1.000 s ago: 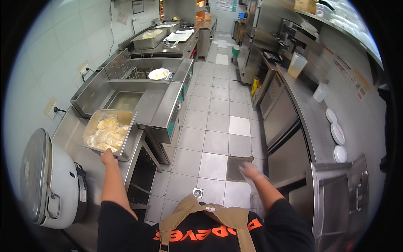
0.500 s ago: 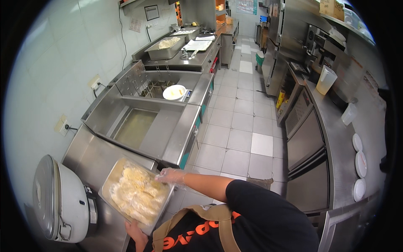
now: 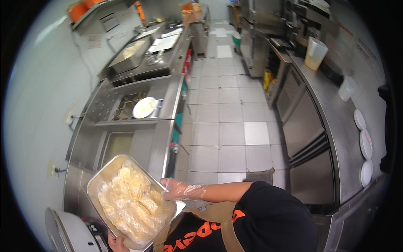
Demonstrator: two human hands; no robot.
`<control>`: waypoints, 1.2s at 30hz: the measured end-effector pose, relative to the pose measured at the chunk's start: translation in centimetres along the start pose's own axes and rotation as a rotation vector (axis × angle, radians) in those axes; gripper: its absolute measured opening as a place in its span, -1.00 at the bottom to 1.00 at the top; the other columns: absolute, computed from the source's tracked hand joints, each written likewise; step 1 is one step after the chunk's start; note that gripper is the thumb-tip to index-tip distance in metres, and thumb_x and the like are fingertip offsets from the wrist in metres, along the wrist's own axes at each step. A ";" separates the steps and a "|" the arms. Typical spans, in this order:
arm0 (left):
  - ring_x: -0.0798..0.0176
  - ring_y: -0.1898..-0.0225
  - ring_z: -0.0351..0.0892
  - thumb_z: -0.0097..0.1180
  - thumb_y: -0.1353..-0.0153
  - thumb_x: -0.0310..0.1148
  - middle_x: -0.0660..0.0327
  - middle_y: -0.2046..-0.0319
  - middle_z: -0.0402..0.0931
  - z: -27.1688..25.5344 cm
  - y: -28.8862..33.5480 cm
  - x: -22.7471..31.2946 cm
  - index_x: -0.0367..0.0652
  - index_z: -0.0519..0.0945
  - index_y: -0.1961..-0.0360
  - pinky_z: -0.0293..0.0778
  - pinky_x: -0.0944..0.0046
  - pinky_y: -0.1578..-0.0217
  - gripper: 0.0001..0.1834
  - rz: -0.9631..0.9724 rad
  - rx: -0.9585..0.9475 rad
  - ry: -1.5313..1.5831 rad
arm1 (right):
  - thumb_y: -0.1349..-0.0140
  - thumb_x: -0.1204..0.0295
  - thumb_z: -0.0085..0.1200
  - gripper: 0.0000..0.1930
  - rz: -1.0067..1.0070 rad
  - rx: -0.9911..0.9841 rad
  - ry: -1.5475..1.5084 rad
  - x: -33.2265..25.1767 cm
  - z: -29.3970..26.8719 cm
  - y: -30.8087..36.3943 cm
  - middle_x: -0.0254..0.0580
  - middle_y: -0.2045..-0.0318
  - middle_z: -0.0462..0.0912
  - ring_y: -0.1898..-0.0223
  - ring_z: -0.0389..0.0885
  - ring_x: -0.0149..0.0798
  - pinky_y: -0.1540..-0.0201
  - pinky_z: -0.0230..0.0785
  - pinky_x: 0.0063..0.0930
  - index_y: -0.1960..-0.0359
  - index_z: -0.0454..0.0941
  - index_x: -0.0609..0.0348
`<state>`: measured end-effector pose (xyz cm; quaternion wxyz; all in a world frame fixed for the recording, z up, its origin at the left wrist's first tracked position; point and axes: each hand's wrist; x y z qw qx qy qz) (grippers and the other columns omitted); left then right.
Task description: The person assembles food orders in a commercial kitchen. They place fried items into a bowl, retrieve plates and napkins, scoop rice onto plates, and use tongs to add fried chicken and sauce to the plates.
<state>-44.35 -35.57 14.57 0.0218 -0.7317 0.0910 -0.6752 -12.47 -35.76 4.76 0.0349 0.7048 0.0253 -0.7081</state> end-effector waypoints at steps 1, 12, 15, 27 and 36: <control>0.32 0.23 0.52 -0.18 0.13 -0.61 0.12 0.21 0.56 2.1 -1.2 0.4 -0.44 0.49 0.08 0.40 0.42 0.13 -0.52 -0.025 -0.068 -0.055 | -0.05 0.42 0.16 -0.69 -0.080 0.101 -0.130 0.1 -1.9 1.0 -0.19 0.33 0.57 0.23 0.51 -0.37 0.12 0.40 -0.43 0.18 0.47 0.29; 0.27 0.26 0.53 -0.09 0.17 -0.67 0.16 0.27 0.54 41.8 -6.6 -0.6 -0.40 0.52 0.19 0.40 0.38 0.13 -0.60 -0.268 -0.860 -0.104 | -0.25 -0.01 0.03 -0.54 0.124 0.788 -0.379 11.0 -31.8 30.1 -0.23 0.32 0.57 0.35 0.55 -0.31 0.29 0.44 -0.43 0.08 0.49 0.14; 0.29 0.38 0.55 -0.07 0.18 -0.69 0.16 0.35 0.57 51.9 -6.0 -2.2 -0.36 0.54 0.33 0.48 0.34 0.27 -0.70 -0.410 -1.094 -0.154 | -0.10 0.25 0.24 -0.52 0.418 1.881 0.073 17.9 -36.0 43.0 -0.05 0.04 0.51 0.03 0.51 -0.14 -0.05 0.38 -0.23 -0.04 0.44 0.14; 0.27 0.25 0.59 -0.13 0.15 -0.78 0.14 0.23 0.57 76.3 -3.8 -1.8 -0.41 0.52 0.11 0.50 0.33 0.16 -0.52 -0.503 -1.829 -0.382 | -0.01 0.19 0.21 -0.48 0.812 2.468 -0.027 18.3 -39.3 53.3 0.06 0.19 0.63 0.10 0.61 0.01 -0.02 0.42 -0.25 -0.01 0.47 0.11; 0.23 0.16 0.56 -0.09 0.13 -0.79 0.07 -0.07 0.43 85.4 -2.5 -3.2 -0.43 0.50 0.40 0.48 0.31 0.13 -0.77 -0.495 -2.304 -0.505 | 0.07 0.40 0.40 -0.49 0.334 2.866 0.000 18.1 -21.2 28.2 -0.31 0.29 0.43 0.24 0.42 -0.29 0.13 0.34 -0.41 0.11 0.37 0.12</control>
Point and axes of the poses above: each hand's wrist, its own y-axis away from the middle knuckle, its own z-axis out of the palm, x = y × z
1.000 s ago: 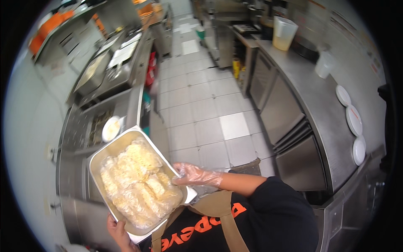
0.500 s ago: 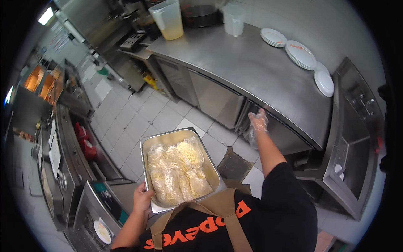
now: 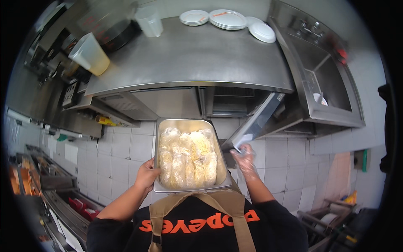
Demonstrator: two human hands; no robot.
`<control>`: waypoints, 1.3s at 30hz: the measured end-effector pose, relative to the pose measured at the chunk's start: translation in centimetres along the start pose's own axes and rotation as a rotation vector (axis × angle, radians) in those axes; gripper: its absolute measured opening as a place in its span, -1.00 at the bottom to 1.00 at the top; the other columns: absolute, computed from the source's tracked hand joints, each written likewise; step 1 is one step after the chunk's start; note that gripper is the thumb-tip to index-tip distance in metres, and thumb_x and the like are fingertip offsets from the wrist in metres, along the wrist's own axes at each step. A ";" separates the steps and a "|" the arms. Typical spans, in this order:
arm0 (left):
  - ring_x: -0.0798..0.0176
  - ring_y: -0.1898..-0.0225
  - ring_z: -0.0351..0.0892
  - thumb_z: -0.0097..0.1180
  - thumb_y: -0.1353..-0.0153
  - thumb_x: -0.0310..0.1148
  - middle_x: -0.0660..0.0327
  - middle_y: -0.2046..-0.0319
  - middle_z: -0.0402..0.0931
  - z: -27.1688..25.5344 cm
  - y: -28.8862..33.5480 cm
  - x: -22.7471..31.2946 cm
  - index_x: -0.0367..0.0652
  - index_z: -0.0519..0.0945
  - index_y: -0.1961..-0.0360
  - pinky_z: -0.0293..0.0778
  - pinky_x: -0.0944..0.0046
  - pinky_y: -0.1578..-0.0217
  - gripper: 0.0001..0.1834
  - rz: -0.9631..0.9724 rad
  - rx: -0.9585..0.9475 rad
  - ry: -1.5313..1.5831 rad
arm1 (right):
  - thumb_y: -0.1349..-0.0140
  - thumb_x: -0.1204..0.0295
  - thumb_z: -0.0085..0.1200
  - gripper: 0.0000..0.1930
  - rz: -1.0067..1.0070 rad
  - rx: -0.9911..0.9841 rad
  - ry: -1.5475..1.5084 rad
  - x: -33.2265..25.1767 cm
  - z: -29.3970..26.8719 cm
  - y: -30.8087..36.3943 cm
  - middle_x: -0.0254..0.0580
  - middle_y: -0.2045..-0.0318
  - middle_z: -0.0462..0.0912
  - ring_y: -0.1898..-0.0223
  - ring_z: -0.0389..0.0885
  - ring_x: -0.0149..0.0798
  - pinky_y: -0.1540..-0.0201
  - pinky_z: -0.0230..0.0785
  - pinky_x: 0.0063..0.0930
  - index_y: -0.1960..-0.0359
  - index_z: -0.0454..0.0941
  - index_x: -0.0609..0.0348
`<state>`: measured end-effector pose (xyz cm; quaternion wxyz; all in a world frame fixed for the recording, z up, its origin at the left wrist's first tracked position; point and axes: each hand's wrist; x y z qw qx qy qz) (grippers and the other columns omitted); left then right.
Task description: The person assembles food orders in a commercial kitchen. They place fried items into a bowl, retrieve plates and napkins, scoop rice onto plates, and use tongs to add fried chicken and sauce to the plates.
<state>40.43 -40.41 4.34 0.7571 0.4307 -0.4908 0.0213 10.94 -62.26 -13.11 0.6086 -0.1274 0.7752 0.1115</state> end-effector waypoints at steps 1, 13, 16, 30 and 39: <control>0.22 0.18 0.57 -0.09 0.15 -0.79 0.05 -0.02 0.46 -0.4 1.3 -0.1 -0.39 0.48 0.44 0.48 0.32 0.14 -0.79 -0.009 -0.027 -0.014 | 0.08 0.43 0.41 -0.48 0.117 0.098 0.006 -1.1 -2.6 5.2 -0.33 0.30 0.41 0.24 0.40 -0.30 0.14 0.33 -0.44 0.11 0.36 0.12; 0.28 0.15 0.55 -0.07 0.04 -0.75 0.09 0.08 0.53 -3.1 -2.8 2.1 -0.49 0.50 0.18 0.45 0.35 0.11 -0.67 -0.042 -0.344 -0.202 | -0.12 0.35 0.22 -0.59 0.749 -0.090 -0.472 -10.8 4.6 16.3 -0.18 0.31 0.58 0.29 0.58 -0.24 0.21 0.44 -0.43 0.06 0.43 0.33; 0.25 0.23 0.58 -0.05 0.04 -0.75 0.11 0.23 0.57 -3.4 -2.8 2.7 -0.46 0.51 0.21 0.47 0.33 0.14 -0.69 -0.137 -0.318 -0.244 | -0.04 0.51 0.18 -0.70 0.698 -0.074 -0.262 -12.6 4.3 14.4 -0.15 0.33 0.58 0.31 0.58 -0.27 0.26 0.43 -0.42 0.18 0.47 0.34; 0.32 0.60 0.42 0.06 0.09 -0.70 0.28 0.59 0.38 -10.8 0.3 -7.6 -0.09 0.40 0.41 0.39 0.30 0.59 -0.74 -0.132 -0.014 0.290 | 0.08 0.54 0.13 -0.69 0.193 0.131 0.158 -20.5 8.9 14.7 -0.30 0.42 0.38 0.37 0.34 -0.38 0.24 0.25 -0.46 0.26 0.38 0.28; 0.03 0.14 0.53 0.01 -0.20 -0.57 0.00 0.15 0.42 -6.5 -0.6 -7.7 -0.34 0.39 0.10 0.62 -0.01 0.16 -0.77 -0.282 0.214 0.783 | 0.01 0.31 0.21 -0.52 0.400 0.129 0.594 -24.0 9.9 14.2 0.32 0.09 0.54 -0.01 0.51 0.22 -0.05 0.37 -0.12 0.09 0.50 0.43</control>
Point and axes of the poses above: each hand's wrist, its own y-axis away from the middle knuckle, its own z-axis out of the palm, x = y × z
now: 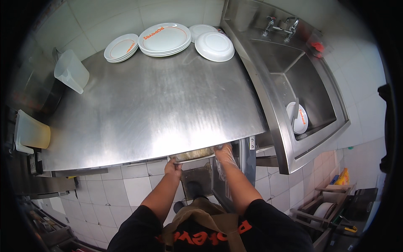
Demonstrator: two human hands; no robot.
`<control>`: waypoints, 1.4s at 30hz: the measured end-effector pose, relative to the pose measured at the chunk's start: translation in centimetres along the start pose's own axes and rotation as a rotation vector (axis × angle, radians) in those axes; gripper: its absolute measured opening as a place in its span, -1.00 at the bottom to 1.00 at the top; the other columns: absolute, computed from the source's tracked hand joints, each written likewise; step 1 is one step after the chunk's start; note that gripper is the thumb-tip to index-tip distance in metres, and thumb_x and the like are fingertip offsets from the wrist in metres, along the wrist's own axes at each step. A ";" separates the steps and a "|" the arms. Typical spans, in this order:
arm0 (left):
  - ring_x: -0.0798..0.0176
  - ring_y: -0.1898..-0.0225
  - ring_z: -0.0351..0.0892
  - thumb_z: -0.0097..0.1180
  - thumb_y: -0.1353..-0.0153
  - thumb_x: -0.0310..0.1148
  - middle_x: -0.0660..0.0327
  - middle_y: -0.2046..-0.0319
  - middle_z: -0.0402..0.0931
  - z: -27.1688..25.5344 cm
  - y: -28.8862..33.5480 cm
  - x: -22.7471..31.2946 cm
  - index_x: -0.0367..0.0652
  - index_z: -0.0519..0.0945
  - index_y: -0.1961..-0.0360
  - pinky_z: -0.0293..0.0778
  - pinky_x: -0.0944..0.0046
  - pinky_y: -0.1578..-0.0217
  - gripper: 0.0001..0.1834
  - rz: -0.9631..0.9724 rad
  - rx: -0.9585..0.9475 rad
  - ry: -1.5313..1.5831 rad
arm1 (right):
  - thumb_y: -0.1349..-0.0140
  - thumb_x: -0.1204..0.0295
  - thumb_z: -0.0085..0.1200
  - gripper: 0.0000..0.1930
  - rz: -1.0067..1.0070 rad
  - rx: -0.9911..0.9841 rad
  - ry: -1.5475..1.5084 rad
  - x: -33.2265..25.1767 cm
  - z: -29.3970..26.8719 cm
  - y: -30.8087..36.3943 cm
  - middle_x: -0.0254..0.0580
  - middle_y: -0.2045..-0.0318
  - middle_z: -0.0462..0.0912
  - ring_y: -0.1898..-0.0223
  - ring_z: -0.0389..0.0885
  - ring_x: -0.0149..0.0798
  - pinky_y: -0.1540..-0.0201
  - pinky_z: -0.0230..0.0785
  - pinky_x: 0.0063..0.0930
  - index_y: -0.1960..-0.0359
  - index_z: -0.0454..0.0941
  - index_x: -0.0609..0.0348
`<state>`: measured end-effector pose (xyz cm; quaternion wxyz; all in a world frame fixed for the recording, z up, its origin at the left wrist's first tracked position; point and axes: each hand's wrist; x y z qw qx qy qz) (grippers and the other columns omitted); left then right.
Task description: The person assembles food orders in a commercial kitchen. They place fried items into a bowl, retrieve plates and napkins, scoop rice onto plates, and use tongs to add fried chicken and sauce to the plates.
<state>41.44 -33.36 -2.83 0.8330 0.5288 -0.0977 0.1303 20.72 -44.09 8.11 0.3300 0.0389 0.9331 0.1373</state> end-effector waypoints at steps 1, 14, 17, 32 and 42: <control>0.03 0.07 0.51 0.00 -0.22 -0.55 0.02 0.10 0.42 1.3 0.4 0.4 -0.31 0.38 0.06 0.59 -0.04 0.10 -0.74 0.024 0.016 -0.005 | 0.00 0.30 0.22 -0.51 0.007 0.004 0.063 -0.3 0.1 0.3 0.32 0.08 0.53 -0.01 0.50 0.22 -0.06 0.37 -0.12 0.08 0.49 0.42; 0.10 -0.02 0.42 0.04 -0.27 -0.21 0.16 0.01 0.41 10.9 1.2 0.6 -0.09 0.41 -0.02 0.41 -0.05 -0.03 -0.65 0.087 -0.057 -0.127 | -0.10 0.51 0.12 -0.38 -0.896 0.191 0.291 1.3 -13.0 16.8 0.20 -0.23 0.27 -0.28 0.23 0.21 -0.30 0.13 -0.02 -0.25 0.23 0.16; 0.10 -0.03 0.41 0.04 -0.26 -0.20 0.17 0.00 0.41 10.7 -0.6 0.0 -0.08 0.41 -0.03 0.40 -0.04 -0.03 -0.64 0.093 -0.082 -0.137 | -0.12 0.48 0.15 -0.22 -0.464 0.212 0.042 5.9 -13.7 20.9 0.27 -0.29 0.15 -0.31 0.19 0.21 -0.29 0.13 0.01 -0.36 0.00 0.11; 0.25 0.41 0.54 0.12 -0.22 -0.11 0.19 0.34 0.61 -21.5 5.1 5.7 -0.16 0.61 0.25 0.45 0.26 0.42 -0.68 0.496 -0.210 -1.416 | -0.32 0.45 -0.03 -0.38 0.024 -0.614 -0.824 4.1 -3.9 18.9 -0.20 -0.09 0.31 -0.05 0.44 -0.27 0.00 0.46 -0.39 -0.35 -0.01 0.15; 0.25 0.11 0.48 -0.12 -0.27 -0.59 0.12 0.16 0.52 -27.6 19.7 21.7 -0.29 0.47 0.14 0.34 0.32 0.00 -0.83 1.087 0.111 -0.922 | -0.18 0.51 0.15 -0.41 0.110 -0.632 -0.969 -5.0 2.2 10.7 -0.14 0.04 0.47 -0.05 0.50 -0.12 -0.09 0.41 -0.28 -0.22 0.16 0.17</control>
Point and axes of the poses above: each hand's wrist, its own y-axis away from the middle knuckle, its own z-axis out of the palm, x = y × z
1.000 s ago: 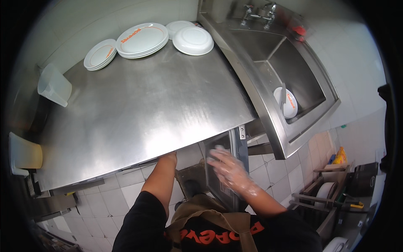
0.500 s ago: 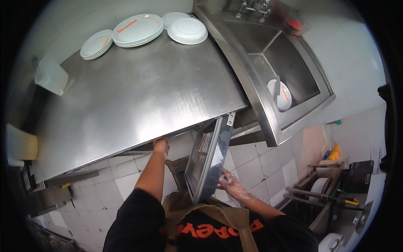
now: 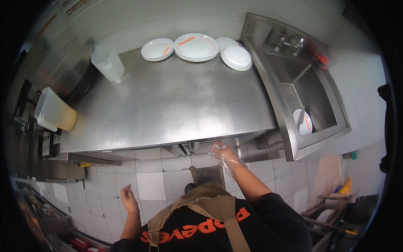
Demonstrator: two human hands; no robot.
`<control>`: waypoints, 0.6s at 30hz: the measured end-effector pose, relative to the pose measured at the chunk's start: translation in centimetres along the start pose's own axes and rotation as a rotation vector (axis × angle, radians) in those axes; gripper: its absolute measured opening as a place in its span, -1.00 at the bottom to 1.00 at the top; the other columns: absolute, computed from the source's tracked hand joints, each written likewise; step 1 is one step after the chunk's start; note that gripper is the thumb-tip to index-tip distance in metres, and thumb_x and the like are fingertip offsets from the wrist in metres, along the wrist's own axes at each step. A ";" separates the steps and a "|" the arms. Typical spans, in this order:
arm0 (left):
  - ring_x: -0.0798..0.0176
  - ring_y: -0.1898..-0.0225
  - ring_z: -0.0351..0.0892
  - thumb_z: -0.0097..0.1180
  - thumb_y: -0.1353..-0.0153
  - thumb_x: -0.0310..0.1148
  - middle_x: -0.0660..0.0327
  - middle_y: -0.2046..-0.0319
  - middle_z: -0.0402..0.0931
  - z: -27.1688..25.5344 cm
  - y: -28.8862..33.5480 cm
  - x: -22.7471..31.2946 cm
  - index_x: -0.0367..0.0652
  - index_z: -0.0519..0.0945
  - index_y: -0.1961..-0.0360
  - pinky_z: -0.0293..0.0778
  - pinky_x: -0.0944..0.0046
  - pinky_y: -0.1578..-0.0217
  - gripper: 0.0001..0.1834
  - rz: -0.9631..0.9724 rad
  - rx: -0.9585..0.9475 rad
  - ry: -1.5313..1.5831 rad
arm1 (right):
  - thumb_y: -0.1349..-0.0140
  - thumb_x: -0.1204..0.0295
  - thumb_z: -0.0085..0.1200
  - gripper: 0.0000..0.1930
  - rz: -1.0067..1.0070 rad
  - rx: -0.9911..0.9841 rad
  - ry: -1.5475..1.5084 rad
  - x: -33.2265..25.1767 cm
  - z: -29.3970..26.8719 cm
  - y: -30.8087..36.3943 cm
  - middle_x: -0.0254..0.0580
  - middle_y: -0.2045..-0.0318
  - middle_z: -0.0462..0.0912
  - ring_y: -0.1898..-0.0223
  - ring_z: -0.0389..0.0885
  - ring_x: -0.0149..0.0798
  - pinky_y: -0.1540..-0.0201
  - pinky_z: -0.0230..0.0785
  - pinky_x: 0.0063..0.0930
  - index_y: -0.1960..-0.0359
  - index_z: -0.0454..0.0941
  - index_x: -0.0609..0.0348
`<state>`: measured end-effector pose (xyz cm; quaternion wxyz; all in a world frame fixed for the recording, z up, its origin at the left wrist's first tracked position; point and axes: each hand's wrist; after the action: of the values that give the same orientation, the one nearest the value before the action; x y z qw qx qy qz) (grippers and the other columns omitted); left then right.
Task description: The person assembles food orders in a commercial kitchen. They place fried items into a bowl, retrieve plates and napkins, scoop rice onto plates, and use tongs to add fried chicken and sauce to the plates.
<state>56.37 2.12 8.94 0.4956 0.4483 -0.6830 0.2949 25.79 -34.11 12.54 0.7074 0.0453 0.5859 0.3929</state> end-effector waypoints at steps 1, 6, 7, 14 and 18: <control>0.25 0.04 0.47 -0.12 -0.27 -0.58 0.10 0.10 0.51 1.6 -1.2 2.5 -0.29 0.45 0.11 0.31 0.32 -0.07 -0.81 0.116 0.045 0.190 | -0.17 0.52 0.15 -0.39 -0.036 0.007 -0.006 -0.8 0.3 -0.9 -0.11 0.01 0.47 -0.06 0.50 -0.10 -0.09 0.41 -0.27 -0.24 0.15 0.18; 0.21 -0.11 0.40 -0.08 -0.26 -0.59 0.09 -0.03 0.45 12.4 -5.0 15.5 -0.27 0.43 0.02 0.28 0.26 -0.15 -0.75 0.318 -0.260 0.426 | -0.11 0.34 0.27 -0.35 0.142 -0.557 0.386 -9.8 0.0 1.0 -0.10 -0.03 0.54 -0.01 0.54 -0.22 -0.02 0.41 -0.38 -0.23 0.29 0.22; 0.21 -0.13 0.39 -0.06 -0.27 -0.58 0.10 -0.06 0.43 14.8 -5.8 17.9 -0.27 0.42 0.00 0.28 0.25 -0.15 -0.73 0.344 -0.405 0.464 | -0.10 0.30 0.29 -0.41 0.090 -0.641 0.416 -13.6 -0.6 1.0 -0.12 0.03 0.59 0.03 0.56 -0.24 0.01 0.41 -0.41 -0.16 0.39 0.22; 0.14 -0.21 0.30 -0.01 -0.25 -0.48 0.07 -0.24 0.20 34.4 -12.4 30.6 -0.20 0.23 -0.21 0.25 0.13 -0.22 -0.51 -0.235 -1.001 0.516 | -0.26 0.13 0.08 -0.55 -0.762 0.297 0.821 -39.5 -5.4 -13.8 -0.08 0.16 0.62 0.10 0.57 -0.26 0.04 0.39 -0.35 -0.06 0.50 0.17; 0.11 -0.24 0.22 0.04 -0.24 -0.43 0.05 -0.26 0.15 45.7 -15.8 35.2 -0.22 0.16 -0.24 0.16 0.04 -0.27 -0.44 -0.328 -0.972 0.640 | -0.29 0.12 0.00 -0.54 -0.609 0.489 1.285 -46.3 -7.9 -23.9 0.05 0.13 0.63 0.09 0.62 -0.11 0.02 0.41 -0.32 -0.07 0.48 0.21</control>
<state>48.01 -54.58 26.15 0.8635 0.1589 -0.4786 -0.0108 30.76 -81.91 34.30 0.2731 -0.2012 0.9406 -0.0124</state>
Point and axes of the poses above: each hand's wrist, its own y-axis away from the middle knuckle, its own z-axis out of the palm, x = y × z
